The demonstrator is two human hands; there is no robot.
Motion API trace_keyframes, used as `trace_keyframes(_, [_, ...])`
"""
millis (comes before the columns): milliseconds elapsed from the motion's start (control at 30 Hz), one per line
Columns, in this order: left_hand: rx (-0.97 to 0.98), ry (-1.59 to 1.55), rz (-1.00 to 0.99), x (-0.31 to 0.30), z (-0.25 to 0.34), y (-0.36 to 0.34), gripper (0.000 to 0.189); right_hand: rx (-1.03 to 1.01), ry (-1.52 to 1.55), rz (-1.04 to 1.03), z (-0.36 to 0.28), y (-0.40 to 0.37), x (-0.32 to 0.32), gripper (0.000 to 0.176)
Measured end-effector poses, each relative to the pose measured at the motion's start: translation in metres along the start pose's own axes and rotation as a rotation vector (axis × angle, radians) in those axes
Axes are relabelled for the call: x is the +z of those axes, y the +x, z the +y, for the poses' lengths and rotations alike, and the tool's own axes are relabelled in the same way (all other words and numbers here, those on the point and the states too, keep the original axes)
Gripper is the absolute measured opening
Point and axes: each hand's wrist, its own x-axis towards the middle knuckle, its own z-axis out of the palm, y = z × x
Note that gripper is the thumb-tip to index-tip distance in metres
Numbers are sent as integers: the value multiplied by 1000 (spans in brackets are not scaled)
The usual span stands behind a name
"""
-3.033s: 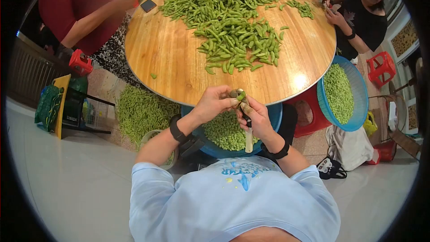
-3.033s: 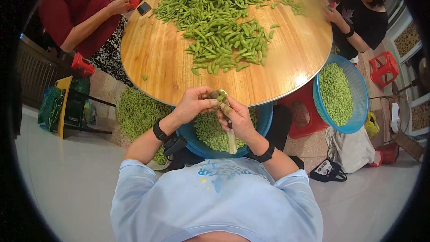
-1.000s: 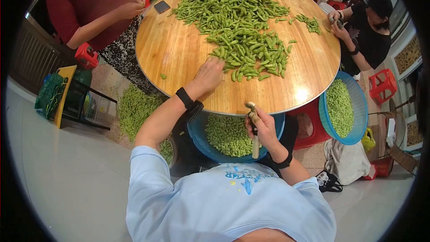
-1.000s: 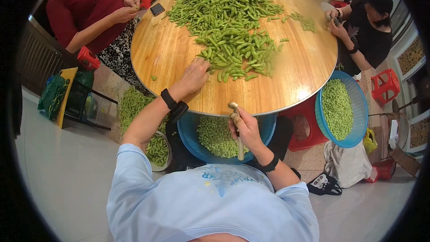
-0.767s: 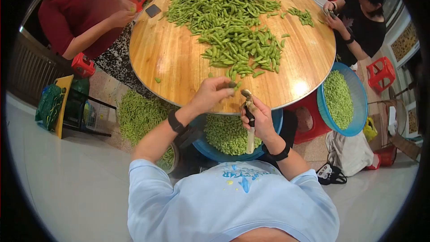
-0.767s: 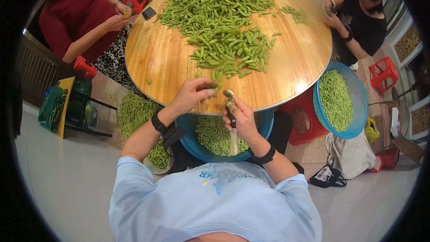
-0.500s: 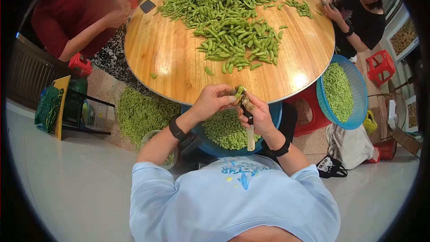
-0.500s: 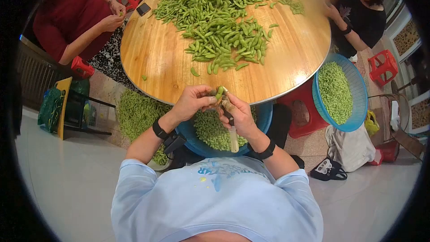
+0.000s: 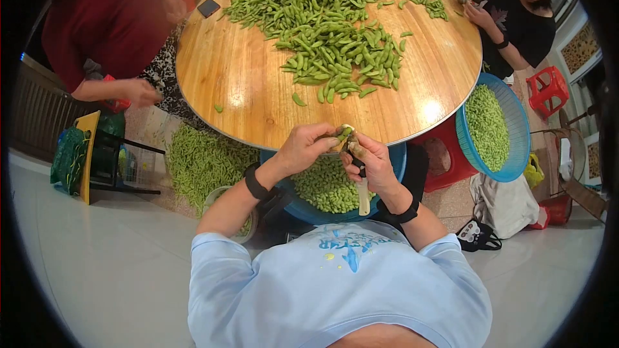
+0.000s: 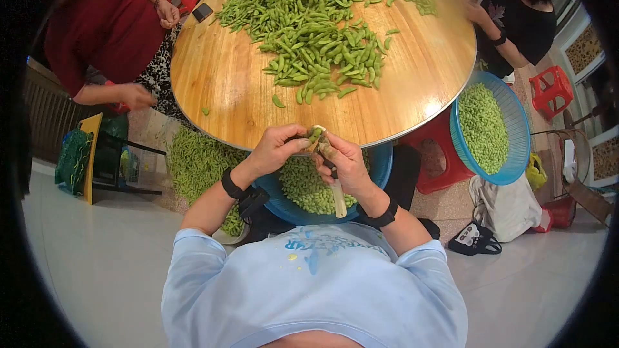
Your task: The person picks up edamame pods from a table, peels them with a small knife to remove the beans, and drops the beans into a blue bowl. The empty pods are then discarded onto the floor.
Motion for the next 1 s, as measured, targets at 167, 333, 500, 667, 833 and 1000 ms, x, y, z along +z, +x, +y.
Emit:
trace_keyframes(167, [-121, -489, -102, 0, -5, 5, 14, 117, 271, -44, -4, -3, 0, 32])
trace_keyframes(333, [-297, -905, -226, 4, -9, 8, 17, 166, 449, -45, -6, -4, -1, 30])
trace_keyframes(500, [514, 502, 167, 15, 4, 7, 14, 155, 468, 87, -2, -5, 2, 27])
trace_keyframes(667, [473, 600, 173, 16, 9, -1, 12, 136, 390, 143, 2, -6, 8, 25])
trace_keyframes(833, [-231, -273, 53, 19, 7, -8, 14, 35, 118, 163, 10, -7, 8, 25])
trace_keyframes(1000, [-75, 215, 135, 30, 11, -14, 19, -186, -543, 303, 13, -2, 3, 30])
